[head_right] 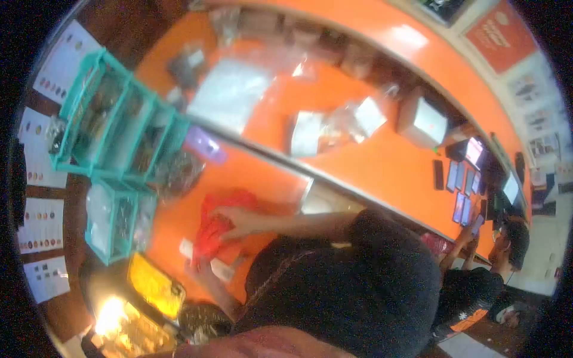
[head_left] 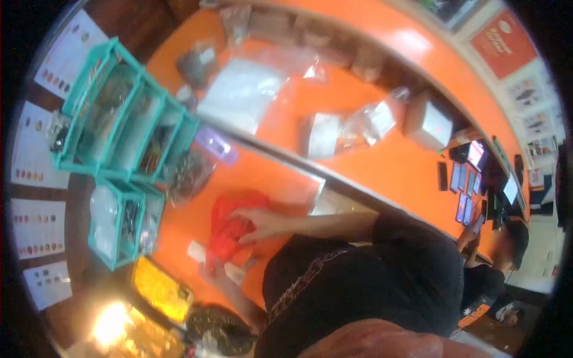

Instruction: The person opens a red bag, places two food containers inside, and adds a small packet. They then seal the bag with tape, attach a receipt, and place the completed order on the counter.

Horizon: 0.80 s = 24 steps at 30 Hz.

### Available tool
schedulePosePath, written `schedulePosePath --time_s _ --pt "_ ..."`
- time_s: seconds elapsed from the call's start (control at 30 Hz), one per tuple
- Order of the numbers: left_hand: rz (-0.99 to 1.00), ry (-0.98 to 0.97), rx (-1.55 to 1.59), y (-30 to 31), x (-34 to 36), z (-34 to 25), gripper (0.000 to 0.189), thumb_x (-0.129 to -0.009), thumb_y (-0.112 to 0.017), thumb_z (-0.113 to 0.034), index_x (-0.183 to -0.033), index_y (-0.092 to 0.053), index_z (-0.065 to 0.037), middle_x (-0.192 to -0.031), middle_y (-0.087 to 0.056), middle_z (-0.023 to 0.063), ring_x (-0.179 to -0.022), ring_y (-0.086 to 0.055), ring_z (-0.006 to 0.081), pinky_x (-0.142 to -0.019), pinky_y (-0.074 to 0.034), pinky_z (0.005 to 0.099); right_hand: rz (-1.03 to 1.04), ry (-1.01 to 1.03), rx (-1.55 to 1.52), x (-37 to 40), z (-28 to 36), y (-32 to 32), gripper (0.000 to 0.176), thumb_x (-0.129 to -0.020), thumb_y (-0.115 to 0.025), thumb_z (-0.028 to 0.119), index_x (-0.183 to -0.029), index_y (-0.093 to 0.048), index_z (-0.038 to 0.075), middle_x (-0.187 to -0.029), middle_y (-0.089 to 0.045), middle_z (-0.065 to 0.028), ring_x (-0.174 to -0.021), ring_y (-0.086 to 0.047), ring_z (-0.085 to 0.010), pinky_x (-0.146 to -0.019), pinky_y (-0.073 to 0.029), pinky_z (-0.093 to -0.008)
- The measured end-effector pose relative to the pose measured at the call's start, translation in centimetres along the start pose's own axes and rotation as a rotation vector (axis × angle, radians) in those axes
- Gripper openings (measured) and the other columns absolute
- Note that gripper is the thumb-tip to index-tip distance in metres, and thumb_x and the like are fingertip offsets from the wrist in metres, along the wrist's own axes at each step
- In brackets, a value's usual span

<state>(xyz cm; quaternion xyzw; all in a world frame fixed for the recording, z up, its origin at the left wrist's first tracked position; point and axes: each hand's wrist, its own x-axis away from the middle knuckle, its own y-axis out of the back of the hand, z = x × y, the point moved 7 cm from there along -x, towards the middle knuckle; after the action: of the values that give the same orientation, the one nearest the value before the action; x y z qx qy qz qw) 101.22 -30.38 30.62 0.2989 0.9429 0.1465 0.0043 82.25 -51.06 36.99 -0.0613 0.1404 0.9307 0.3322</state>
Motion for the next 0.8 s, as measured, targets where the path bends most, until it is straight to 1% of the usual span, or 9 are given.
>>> schedulePosePath --time_s 0.13,0.23,0.33,0.43,0.5,0.57,0.63,0.73,0.8 --pt "0.096 0.336 0.226 -1.8 -0.3 0.2 0.062 -0.091 -0.069 -0.012 -0.144 -0.038 -0.007 -0.133 -0.050 0.0157 -0.112 -0.054 0.0266 -0.087 -0.052 0.0394 0.198 -0.398 -0.356 -1.7 1.6 -0.3 0.084 -0.082 -0.082 0.015 -0.152 -0.035 0.010 -0.099 -0.065 -0.0065 -0.092 -0.064 -0.0151 -0.080 -0.056 -0.0329" --pt "0.288 0.409 -0.084 -1.4 -2.0 1.8 0.058 -0.091 -0.064 -0.009 -0.144 -0.040 -0.008 -0.118 -0.061 0.0150 -0.095 -0.060 0.0266 -0.078 -0.054 0.0378 0.214 -0.171 -0.535 -3.1 4.2 1.0 0.080 -0.084 -0.078 0.006 -0.151 -0.036 0.009 -0.096 -0.065 -0.0049 -0.093 -0.064 -0.0134 -0.080 -0.055 -0.0290" --pt "0.035 -0.292 -0.264 1.9 -4.5 1.9 0.049 -0.091 -0.063 -0.008 -0.138 -0.048 -0.006 -0.103 -0.066 0.0136 -0.084 -0.062 0.0277 -0.073 -0.054 0.0359 0.194 -0.139 -0.331 -3.1 9.4 5.2 0.077 -0.086 -0.075 0.002 -0.152 -0.035 0.006 -0.103 -0.067 -0.0062 -0.101 -0.065 -0.0153 -0.088 -0.055 -0.0309" --pt "0.069 -0.217 -0.181 2.1 -2.0 -5.4 0.041 -0.091 -0.063 -0.009 -0.131 -0.055 -0.004 -0.115 -0.063 0.0180 -0.100 -0.064 0.0312 -0.078 -0.055 0.0378 0.168 0.082 -0.173 -2.6 13.4 6.9 0.074 -0.086 -0.076 0.006 -0.150 -0.039 0.006 -0.119 -0.064 -0.0108 -0.113 -0.062 -0.0183 -0.098 -0.052 -0.0337" --pt "0.022 -0.471 -0.133 3.8 -6.0 3.6 0.041 -0.092 -0.067 -0.013 -0.130 -0.055 -0.002 -0.129 -0.058 0.0191 -0.113 -0.061 0.0336 -0.084 -0.055 0.0403 0.172 0.150 -0.124 -2.1 14.0 7.4 0.071 -0.086 -0.076 0.008 -0.148 -0.043 0.006 -0.128 -0.061 -0.0133 -0.121 -0.058 -0.0201 -0.104 -0.048 -0.0352" --pt "0.122 -0.394 -0.232 1.9 -6.0 1.8 0.047 -0.092 -0.069 -0.016 -0.134 -0.053 0.000 -0.141 -0.051 0.0192 -0.119 -0.058 0.0343 -0.087 -0.054 0.0410 0.203 0.102 -0.125 -1.2 12.4 5.7 0.068 -0.086 -0.077 0.010 -0.146 -0.046 0.005 -0.136 -0.057 -0.0152 -0.127 -0.055 -0.0216 -0.109 -0.044 -0.0366" --pt "0.243 0.153 0.002 0.1 -4.5 -1.2 0.051 -0.091 -0.072 -0.019 -0.135 -0.054 -0.001 -0.137 -0.056 0.0181 -0.118 -0.060 0.0329 -0.089 -0.053 0.0412 0.197 0.081 -0.104 -0.3 13.0 4.5 0.063 -0.087 -0.075 0.007 -0.144 -0.048 0.005 -0.133 -0.058 -0.0130 -0.125 -0.055 -0.0197 -0.108 -0.044 -0.0345" --pt "0.296 -0.032 -0.541 -1.6 -6.3 -2.4 0.053 -0.090 -0.075 -0.023 -0.135 -0.056 -0.002 -0.131 -0.062 0.0183 -0.116 -0.061 0.0313 -0.092 -0.052 0.0408 0.180 -0.003 -0.302 0.5 13.6 3.9 0.055 -0.088 -0.072 0.002 -0.140 -0.052 0.004 -0.125 -0.060 -0.0092 -0.120 -0.056 -0.0160 -0.103 -0.045 -0.0312" --pt "0.246 0.007 -0.533 -1.0 -6.3 -4.0 0.054 -0.088 -0.077 -0.026 -0.133 -0.058 -0.002 -0.124 -0.065 0.0182 -0.114 -0.062 0.0301 -0.092 -0.052 0.0410 0.173 -0.068 -0.416 0.7 13.7 4.3 0.051 -0.089 -0.070 -0.002 -0.137 -0.054 0.004 -0.119 -0.059 -0.0067 -0.115 -0.056 -0.0137 -0.099 -0.046 -0.0294"
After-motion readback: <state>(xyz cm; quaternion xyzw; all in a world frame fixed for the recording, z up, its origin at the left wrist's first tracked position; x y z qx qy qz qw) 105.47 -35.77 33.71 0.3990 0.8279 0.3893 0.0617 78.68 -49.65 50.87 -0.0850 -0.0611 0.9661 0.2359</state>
